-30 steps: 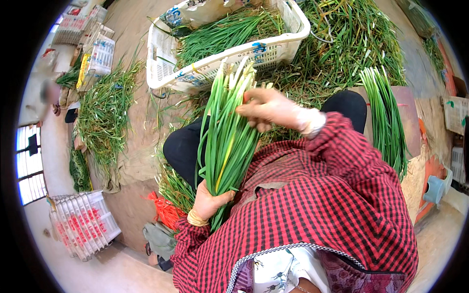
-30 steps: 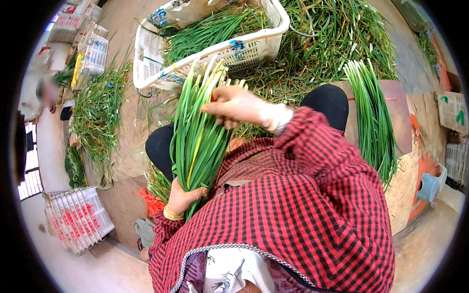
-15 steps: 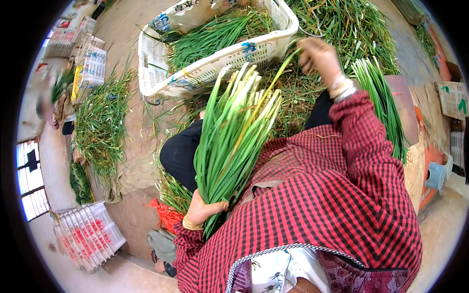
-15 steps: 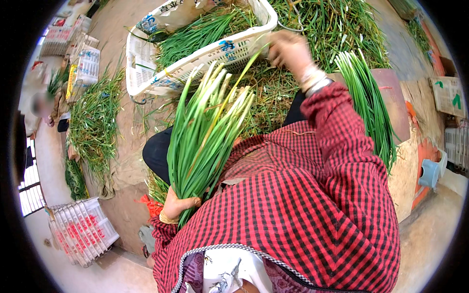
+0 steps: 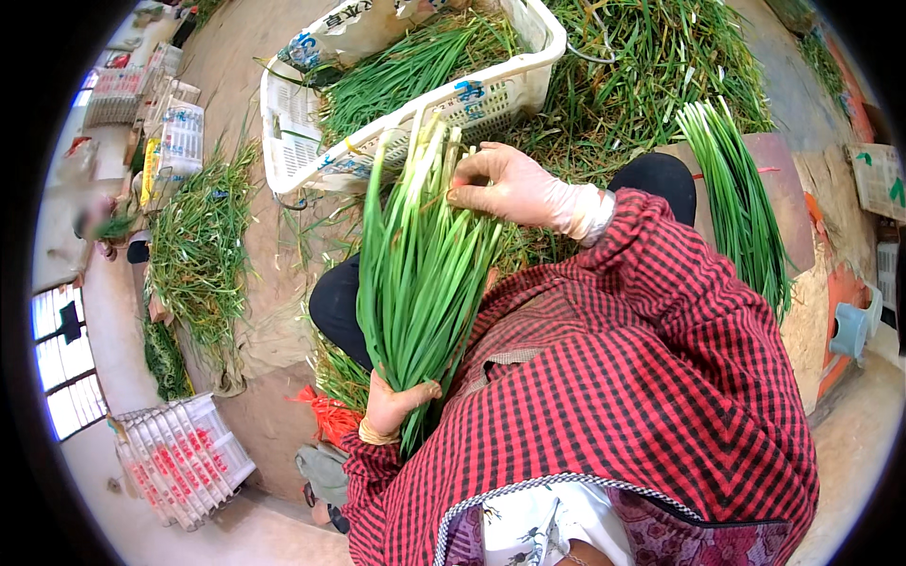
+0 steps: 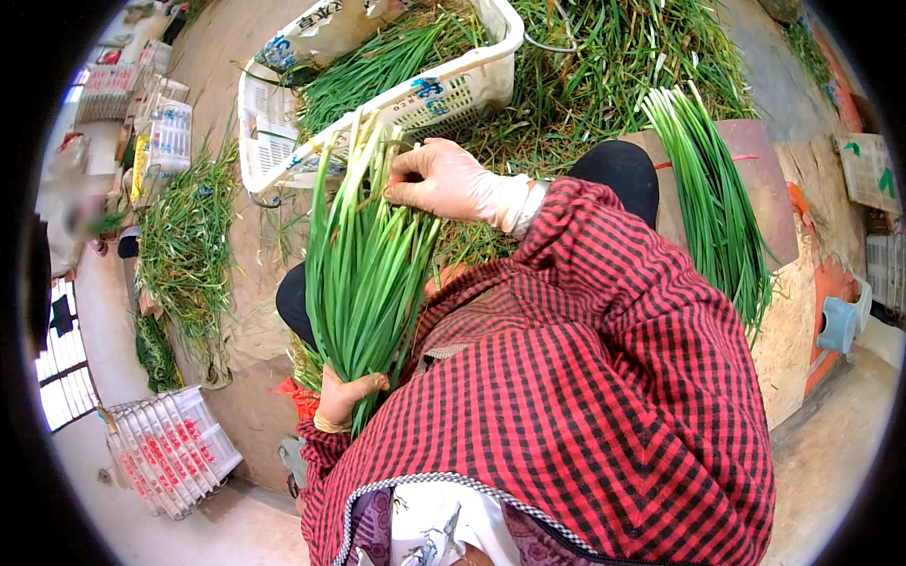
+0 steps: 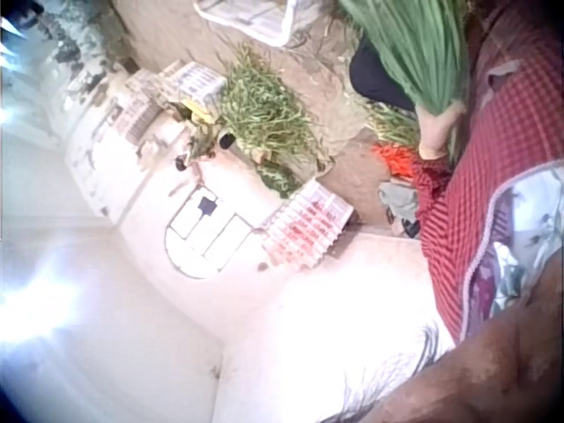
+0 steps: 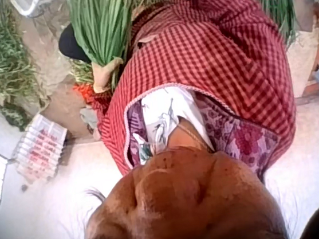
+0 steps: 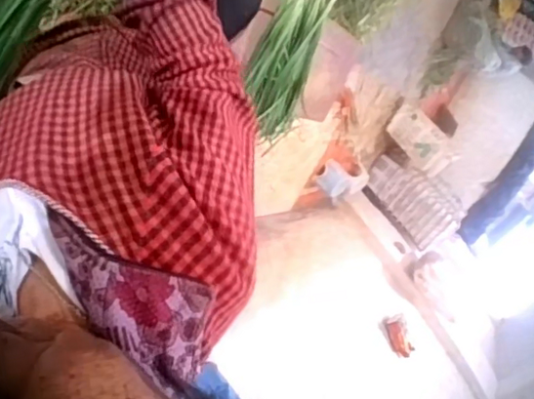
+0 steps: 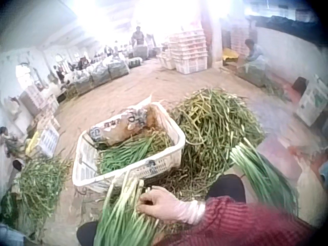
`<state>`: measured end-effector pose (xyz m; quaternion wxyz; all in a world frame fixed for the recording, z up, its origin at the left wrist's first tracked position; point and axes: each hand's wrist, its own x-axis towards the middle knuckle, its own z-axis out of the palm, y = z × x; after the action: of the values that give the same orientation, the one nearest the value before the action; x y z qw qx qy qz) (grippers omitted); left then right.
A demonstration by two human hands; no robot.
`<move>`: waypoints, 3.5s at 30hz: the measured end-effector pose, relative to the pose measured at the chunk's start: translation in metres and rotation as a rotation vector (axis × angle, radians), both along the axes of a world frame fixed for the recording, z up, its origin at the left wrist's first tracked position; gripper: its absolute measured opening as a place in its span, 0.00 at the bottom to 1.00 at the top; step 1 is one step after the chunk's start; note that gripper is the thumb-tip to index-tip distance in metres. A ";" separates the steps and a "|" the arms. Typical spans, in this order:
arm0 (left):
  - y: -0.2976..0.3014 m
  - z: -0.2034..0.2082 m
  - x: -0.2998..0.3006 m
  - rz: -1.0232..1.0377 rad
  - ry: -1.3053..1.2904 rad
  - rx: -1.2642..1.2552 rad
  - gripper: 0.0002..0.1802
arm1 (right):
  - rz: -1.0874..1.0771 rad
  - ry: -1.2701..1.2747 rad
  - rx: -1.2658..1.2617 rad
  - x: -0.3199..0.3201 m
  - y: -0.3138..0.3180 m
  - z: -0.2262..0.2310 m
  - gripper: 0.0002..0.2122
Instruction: The person bundles green onions using rubber bands, sorts through bunches of the vegetables to remove wilted pieces, and places the cleaned bundles into a white plastic crate.
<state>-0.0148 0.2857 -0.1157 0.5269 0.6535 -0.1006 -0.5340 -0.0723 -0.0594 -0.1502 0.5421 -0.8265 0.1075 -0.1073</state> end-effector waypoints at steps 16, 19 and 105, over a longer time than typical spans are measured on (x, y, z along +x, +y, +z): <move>0.018 -0.003 0.008 -0.066 -0.028 0.017 0.21 | -0.364 0.342 -0.394 -0.056 -0.118 0.005 0.16; 0.009 0.003 0.005 -0.045 -0.038 0.055 0.19 | 0.053 -0.019 -0.470 -0.041 -0.040 0.024 0.18; -0.001 -0.013 -0.003 0.081 -0.005 -0.093 0.19 | -0.924 -0.237 0.504 -0.088 -0.170 -0.018 0.10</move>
<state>-0.0174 0.2847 -0.1284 0.5777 0.6332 -0.1000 -0.5053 -0.1601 -0.2294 -0.1686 0.6281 -0.5197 0.4206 -0.3982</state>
